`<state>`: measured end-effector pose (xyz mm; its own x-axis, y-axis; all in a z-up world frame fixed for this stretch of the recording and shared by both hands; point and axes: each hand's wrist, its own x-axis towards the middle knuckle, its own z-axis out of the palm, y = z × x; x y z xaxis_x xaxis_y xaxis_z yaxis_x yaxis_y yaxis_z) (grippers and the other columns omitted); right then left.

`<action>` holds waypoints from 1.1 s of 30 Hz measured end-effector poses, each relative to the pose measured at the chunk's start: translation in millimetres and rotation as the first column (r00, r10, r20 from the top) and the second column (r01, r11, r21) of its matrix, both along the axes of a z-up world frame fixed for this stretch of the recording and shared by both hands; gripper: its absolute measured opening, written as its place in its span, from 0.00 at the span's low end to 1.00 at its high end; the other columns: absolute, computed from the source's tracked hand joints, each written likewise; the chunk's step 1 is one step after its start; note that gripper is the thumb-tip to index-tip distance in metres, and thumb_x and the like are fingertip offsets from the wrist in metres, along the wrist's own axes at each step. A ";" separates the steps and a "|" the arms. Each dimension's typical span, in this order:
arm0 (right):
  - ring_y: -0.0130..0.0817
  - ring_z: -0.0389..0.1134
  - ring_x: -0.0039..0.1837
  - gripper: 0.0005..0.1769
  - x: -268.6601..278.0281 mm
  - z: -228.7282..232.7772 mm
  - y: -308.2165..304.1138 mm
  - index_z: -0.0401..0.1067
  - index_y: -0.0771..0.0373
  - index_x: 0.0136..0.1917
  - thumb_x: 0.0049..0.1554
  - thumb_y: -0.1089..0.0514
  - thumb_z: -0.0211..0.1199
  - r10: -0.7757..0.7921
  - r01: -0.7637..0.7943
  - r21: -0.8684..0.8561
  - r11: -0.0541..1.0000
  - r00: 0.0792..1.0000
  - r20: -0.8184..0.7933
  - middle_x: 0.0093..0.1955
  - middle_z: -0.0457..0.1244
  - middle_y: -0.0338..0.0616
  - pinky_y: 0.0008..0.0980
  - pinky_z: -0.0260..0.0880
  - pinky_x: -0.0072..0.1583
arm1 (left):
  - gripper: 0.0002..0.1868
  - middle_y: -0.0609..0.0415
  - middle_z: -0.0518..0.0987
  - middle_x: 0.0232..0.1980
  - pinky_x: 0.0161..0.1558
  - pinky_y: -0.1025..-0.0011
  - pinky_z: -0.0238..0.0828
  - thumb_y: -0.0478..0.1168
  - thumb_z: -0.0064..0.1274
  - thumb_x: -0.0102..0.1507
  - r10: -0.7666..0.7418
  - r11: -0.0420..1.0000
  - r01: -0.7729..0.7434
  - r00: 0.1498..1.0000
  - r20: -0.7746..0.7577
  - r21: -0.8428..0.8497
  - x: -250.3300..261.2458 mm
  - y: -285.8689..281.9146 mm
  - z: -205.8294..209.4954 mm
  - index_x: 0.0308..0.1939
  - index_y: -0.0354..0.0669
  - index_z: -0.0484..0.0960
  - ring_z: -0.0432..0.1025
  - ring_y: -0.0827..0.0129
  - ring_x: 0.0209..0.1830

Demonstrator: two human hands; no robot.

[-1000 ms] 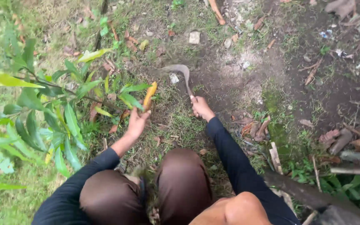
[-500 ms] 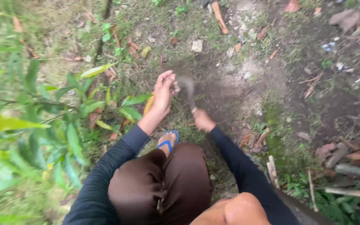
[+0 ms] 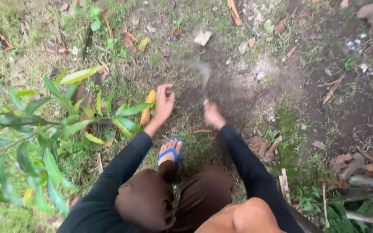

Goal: Using a sickle to clear grass and debris from a patch of ground.

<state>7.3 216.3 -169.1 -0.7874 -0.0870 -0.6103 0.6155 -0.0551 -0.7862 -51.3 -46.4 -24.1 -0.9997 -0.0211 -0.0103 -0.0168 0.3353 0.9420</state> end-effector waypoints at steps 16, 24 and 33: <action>0.28 0.62 0.26 0.06 13.9 -14.3 5.2 0.65 0.59 0.50 0.67 0.56 0.51 -0.167 0.154 -0.287 0.945 0.986 -0.020 0.30 0.61 0.37 0.30 0.60 0.25 | 0.25 0.39 0.68 0.62 0.68 0.53 0.56 0.30 0.52 0.58 -0.130 0.941 0.043 0.962 -0.240 -0.336 -11.8 -22.0 -12.9 0.60 0.38 0.70 0.63 0.45 0.66; 0.26 0.56 0.21 0.11 0.5 84.9 -3.6 0.63 0.61 0.50 0.66 0.52 0.48 -0.214 0.216 0.017 0.976 0.973 -0.088 0.27 0.57 0.36 0.32 0.55 0.22 | 0.22 0.42 0.70 0.61 0.69 0.56 0.59 0.32 0.52 0.60 -0.064 0.952 0.003 0.980 -0.188 -0.307 -10.7 -24.2 -3.4 0.59 0.40 0.71 0.65 0.48 0.66; 0.25 0.53 0.21 0.21 20.7 53.1 -6.1 0.58 0.61 0.47 0.71 0.43 0.40 -0.137 0.134 0.040 0.990 0.986 0.092 0.25 0.55 0.35 0.29 0.54 0.23 | 0.22 0.39 0.67 0.62 0.69 0.53 0.56 0.32 0.51 0.61 -0.158 0.953 0.094 0.965 -0.210 -0.287 -9.3 -20.8 -2.2 0.60 0.37 0.69 0.62 0.45 0.67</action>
<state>28.0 210.1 -116.0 -0.7295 0.0383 -0.6829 0.6754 -0.1173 -0.7281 -60.6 -67.2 -26.3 -0.9691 0.1355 0.2061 0.2465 0.5645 0.7878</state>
